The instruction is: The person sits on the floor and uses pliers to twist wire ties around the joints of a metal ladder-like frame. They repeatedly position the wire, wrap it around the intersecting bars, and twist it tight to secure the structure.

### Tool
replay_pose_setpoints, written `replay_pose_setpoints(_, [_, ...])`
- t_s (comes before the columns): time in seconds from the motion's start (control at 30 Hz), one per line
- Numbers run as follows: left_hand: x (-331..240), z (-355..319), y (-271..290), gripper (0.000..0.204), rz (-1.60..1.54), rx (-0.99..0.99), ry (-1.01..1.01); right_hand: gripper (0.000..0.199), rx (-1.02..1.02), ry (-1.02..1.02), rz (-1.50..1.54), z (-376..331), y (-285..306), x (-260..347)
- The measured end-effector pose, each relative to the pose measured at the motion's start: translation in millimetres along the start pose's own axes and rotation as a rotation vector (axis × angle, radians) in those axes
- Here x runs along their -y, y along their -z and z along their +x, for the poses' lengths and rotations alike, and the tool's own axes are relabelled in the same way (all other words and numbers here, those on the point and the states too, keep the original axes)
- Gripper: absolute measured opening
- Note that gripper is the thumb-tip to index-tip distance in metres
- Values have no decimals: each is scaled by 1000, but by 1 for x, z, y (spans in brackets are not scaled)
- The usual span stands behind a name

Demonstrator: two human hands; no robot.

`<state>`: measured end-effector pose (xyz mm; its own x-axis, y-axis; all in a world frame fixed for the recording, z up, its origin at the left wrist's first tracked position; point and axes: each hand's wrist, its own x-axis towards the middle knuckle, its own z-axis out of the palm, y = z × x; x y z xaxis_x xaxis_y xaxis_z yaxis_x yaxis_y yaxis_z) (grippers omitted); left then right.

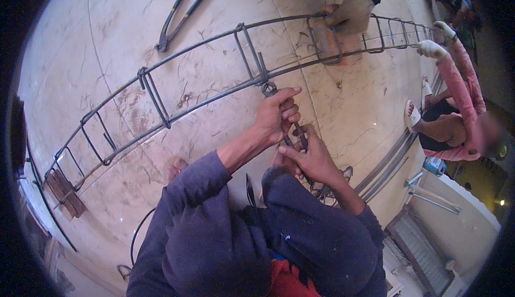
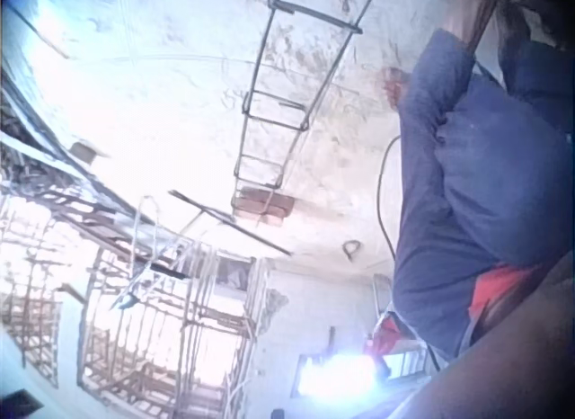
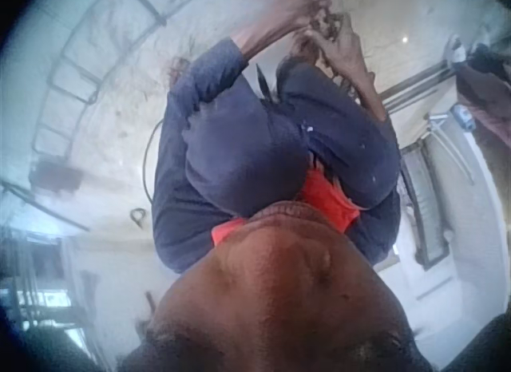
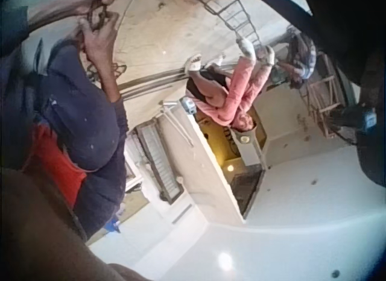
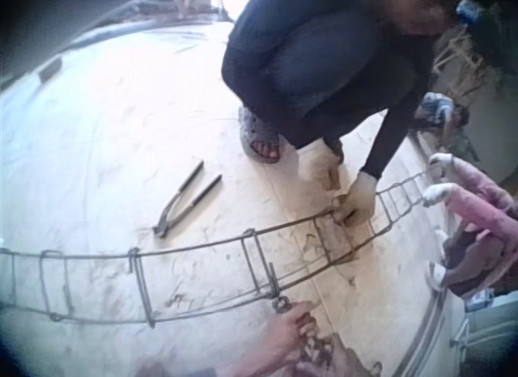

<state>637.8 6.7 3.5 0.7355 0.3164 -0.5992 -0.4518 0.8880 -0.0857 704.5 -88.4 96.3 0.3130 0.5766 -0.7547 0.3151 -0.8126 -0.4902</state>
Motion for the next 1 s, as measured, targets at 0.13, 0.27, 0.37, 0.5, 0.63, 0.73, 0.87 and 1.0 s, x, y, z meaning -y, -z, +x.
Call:
replay_pose_setpoints(0.13, [8,10,4,26,5,-57,-88,45,-427,399,-630,-4,-18,-18])
replay_pose_setpoints(0.27, [12,7,-4,21,52,-112,-112,55,-470,207,-757,-8,-31,-16])
replay_pose_setpoints(0.37, [8,6,4,20,237,-139,-106,47,-458,274,-663,0,-34,-33])
replay_pose_setpoints(0.5, [-31,-31,20,64,889,62,25,41,-403,334,-596,3,-19,-36])
replay_pose_setpoints(0.63, [-52,-77,19,75,1186,41,-274,48,-88,173,-305,2,-7,-24])
replay_pose_setpoints(0.73, [-42,-56,17,76,978,33,58,48,186,-216,467,-2,-1,-5])
replay_pose_setpoints(0.87, [-3,-28,11,54,318,-54,120,46,473,-410,1065,14,6,-32])
replay_pose_setpoints(1.0, [9,-8,23,50,280,-27,5,45,555,-338,1139,20,9,-50])
